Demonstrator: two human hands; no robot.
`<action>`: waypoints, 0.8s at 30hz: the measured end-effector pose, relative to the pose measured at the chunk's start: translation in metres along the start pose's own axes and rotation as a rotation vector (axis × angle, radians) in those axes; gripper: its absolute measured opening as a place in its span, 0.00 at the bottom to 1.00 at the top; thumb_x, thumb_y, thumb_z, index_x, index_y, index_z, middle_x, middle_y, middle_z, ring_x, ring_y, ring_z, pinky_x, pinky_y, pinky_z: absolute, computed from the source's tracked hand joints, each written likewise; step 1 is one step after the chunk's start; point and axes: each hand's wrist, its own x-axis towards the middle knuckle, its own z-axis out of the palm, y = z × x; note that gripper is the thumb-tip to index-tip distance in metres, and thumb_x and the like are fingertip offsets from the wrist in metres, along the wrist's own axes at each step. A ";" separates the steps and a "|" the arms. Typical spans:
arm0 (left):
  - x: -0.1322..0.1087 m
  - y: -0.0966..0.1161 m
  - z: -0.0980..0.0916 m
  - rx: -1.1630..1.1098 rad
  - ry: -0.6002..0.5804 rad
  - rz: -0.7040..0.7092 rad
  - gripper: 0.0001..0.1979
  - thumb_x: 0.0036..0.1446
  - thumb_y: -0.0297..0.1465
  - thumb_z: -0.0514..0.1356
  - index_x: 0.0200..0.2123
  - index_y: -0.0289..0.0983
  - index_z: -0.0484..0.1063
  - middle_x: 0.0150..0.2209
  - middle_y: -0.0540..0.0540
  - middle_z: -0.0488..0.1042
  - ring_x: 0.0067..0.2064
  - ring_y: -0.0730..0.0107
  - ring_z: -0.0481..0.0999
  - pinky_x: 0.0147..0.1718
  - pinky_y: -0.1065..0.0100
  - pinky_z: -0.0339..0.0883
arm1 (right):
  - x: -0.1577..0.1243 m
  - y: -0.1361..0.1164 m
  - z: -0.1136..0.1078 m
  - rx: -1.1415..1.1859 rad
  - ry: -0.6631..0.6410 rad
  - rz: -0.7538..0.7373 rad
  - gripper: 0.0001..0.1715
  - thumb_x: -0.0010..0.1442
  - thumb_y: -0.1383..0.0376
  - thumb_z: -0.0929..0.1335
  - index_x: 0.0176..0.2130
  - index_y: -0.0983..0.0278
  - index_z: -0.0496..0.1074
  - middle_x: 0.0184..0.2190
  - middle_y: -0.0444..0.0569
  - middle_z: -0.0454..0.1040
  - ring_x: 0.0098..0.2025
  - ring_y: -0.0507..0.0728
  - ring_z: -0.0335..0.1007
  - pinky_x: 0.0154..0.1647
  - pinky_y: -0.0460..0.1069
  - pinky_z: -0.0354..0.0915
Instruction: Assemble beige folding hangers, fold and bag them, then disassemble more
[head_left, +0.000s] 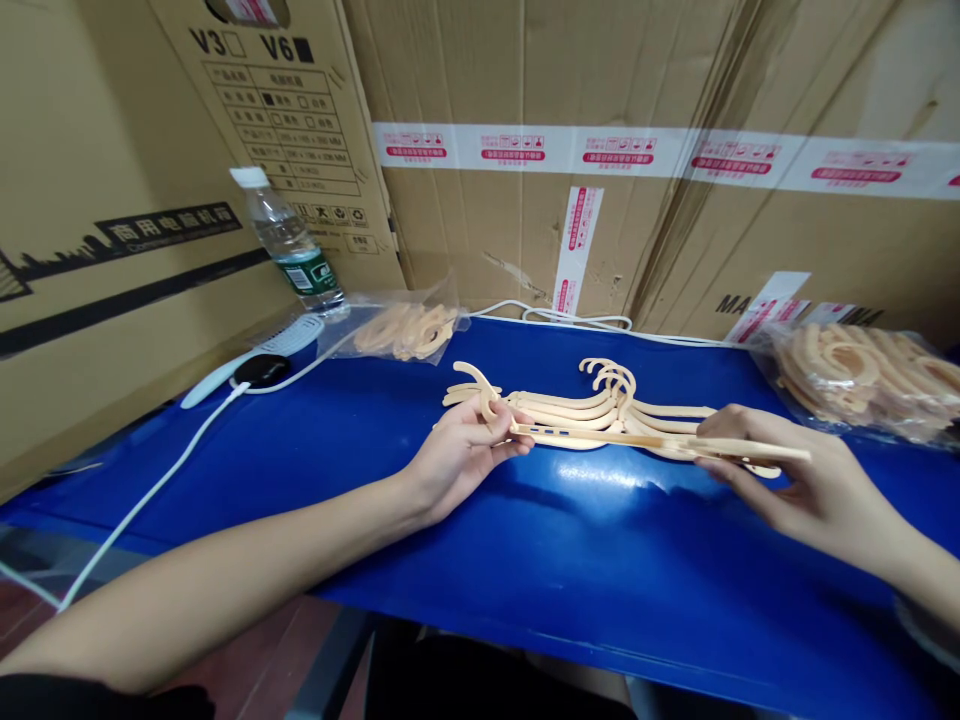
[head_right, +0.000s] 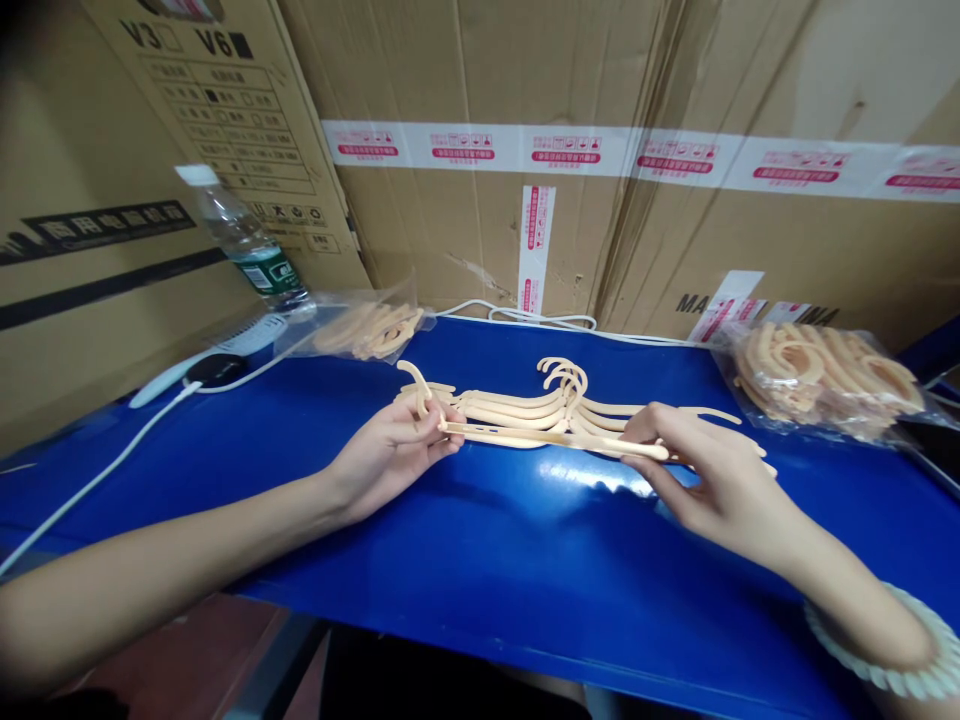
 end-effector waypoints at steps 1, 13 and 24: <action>0.000 0.000 0.000 0.007 0.000 0.009 0.08 0.56 0.23 0.67 0.28 0.32 0.71 0.34 0.45 0.77 0.33 0.70 0.76 0.39 0.67 0.71 | 0.000 0.000 0.000 -0.029 -0.030 -0.053 0.04 0.60 0.64 0.72 0.38 0.58 0.74 0.35 0.48 0.77 0.37 0.59 0.74 0.38 0.52 0.68; 0.000 -0.003 0.000 0.073 0.073 0.096 0.11 0.53 0.22 0.67 0.27 0.34 0.66 0.31 0.46 0.76 0.29 0.70 0.74 0.35 0.65 0.68 | -0.001 -0.006 0.006 -0.047 -0.115 -0.152 0.09 0.62 0.70 0.68 0.42 0.56 0.68 0.36 0.46 0.74 0.36 0.57 0.73 0.35 0.50 0.70; -0.003 -0.005 -0.002 0.118 0.057 0.209 0.12 0.49 0.25 0.71 0.26 0.34 0.68 0.29 0.47 0.76 0.28 0.72 0.74 0.32 0.70 0.68 | 0.000 -0.011 0.006 -0.043 -0.045 -0.103 0.07 0.60 0.66 0.70 0.40 0.54 0.72 0.33 0.47 0.78 0.35 0.60 0.77 0.28 0.49 0.68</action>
